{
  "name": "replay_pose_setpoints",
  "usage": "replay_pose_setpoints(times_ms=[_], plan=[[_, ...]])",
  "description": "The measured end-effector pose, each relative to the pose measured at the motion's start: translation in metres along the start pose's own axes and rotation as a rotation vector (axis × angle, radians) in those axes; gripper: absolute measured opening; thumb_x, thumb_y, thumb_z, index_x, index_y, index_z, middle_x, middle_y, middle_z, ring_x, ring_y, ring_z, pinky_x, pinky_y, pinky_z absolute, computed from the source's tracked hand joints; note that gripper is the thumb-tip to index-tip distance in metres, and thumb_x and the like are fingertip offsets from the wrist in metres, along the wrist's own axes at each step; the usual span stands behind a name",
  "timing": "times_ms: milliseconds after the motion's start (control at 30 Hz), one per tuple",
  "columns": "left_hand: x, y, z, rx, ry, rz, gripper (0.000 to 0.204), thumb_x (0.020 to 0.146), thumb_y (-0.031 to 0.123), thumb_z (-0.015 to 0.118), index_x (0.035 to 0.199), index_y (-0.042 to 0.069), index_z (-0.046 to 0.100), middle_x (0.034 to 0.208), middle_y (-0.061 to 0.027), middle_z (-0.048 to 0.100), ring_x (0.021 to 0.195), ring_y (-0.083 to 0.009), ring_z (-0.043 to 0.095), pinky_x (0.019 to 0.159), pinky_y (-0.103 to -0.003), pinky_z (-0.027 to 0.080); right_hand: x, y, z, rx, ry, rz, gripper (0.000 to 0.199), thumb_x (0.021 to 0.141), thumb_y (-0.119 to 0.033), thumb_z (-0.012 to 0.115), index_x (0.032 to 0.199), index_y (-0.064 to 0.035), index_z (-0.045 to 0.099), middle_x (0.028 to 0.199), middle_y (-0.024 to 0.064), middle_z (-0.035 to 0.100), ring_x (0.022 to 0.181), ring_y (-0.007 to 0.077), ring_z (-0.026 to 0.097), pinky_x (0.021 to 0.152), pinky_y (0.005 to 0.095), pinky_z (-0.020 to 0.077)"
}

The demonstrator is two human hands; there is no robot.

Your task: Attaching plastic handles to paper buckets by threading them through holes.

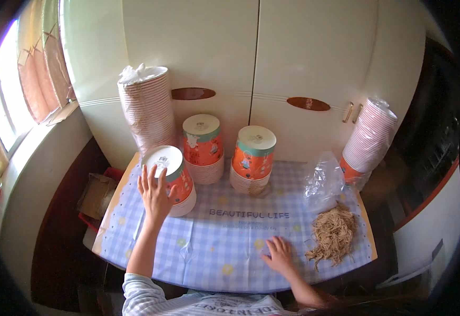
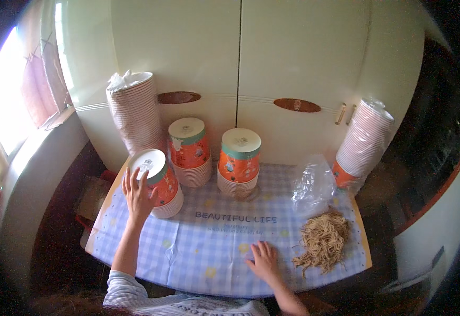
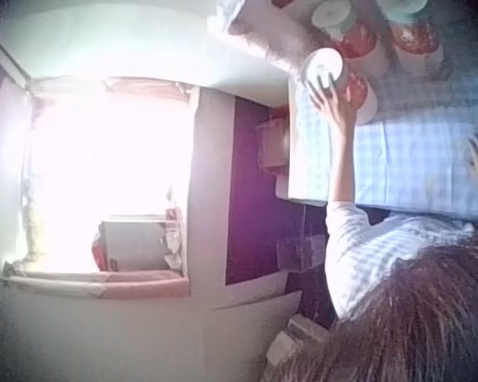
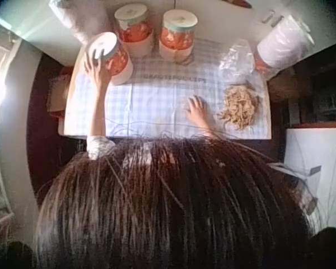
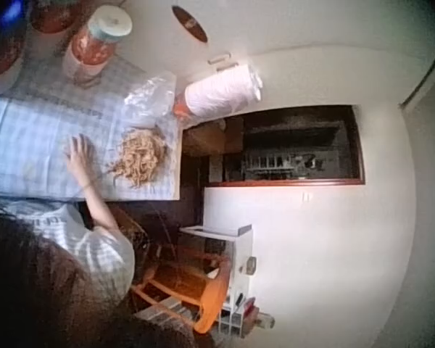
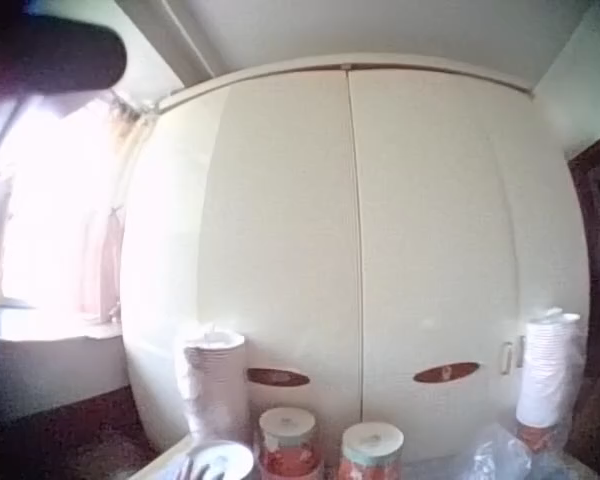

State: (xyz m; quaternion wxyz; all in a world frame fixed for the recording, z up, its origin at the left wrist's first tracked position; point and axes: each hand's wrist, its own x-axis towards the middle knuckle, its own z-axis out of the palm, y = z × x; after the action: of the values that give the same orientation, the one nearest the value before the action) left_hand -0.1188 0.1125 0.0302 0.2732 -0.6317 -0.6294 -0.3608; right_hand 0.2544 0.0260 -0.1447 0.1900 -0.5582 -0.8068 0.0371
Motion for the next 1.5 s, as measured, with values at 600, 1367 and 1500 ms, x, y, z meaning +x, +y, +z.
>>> replay_pose_setpoints(times_ms=[600,1367,1500], plan=[[0.005,-0.032,0.004,-0.233,-0.026,-0.051,0.026,0.064,0.013,0.069,0.086,0.006,0.057,0.095,-0.0081,0.056,0.102,-0.0265,0.049,0.083,-0.039,0.039,-0.045,-0.047,-0.011,-0.026,0.148,0.015,0.040,0.072,-0.033,0.062,0.103,-0.0090,0.057,0.112,0.0106,0.052,0.108,0.0303,0.044,0.093,0.0465,0.0312],[-0.066,0.022,-0.072,-1.648,0.113,-0.752,0.015,0.079,0.004,0.059,0.092,0.004,0.051,0.080,-0.0021,0.057,0.070,-0.0097,0.055,0.063,-0.022,0.045,-0.044,-0.040,-0.013,0.233,0.122,-0.017,0.047,0.071,-0.029,0.065,0.109,-0.0053,0.051,0.112,0.0136,0.049,0.106,0.0304,0.044,0.090,0.0458,0.0335],[-0.113,0.040,-0.029,-1.929,-0.250,-1.158,0.011,0.084,0.012,0.055,0.092,0.005,0.052,0.083,-0.0046,0.059,0.072,-0.0135,0.059,0.063,-0.028,0.049,-0.037,-0.033,0.004,0.798,0.120,0.046,0.072,0.068,-0.025,0.072,0.125,-0.0033,0.034,0.121,0.0170,0.043,0.111,0.0308,0.043,0.093,0.0434,0.0329]])
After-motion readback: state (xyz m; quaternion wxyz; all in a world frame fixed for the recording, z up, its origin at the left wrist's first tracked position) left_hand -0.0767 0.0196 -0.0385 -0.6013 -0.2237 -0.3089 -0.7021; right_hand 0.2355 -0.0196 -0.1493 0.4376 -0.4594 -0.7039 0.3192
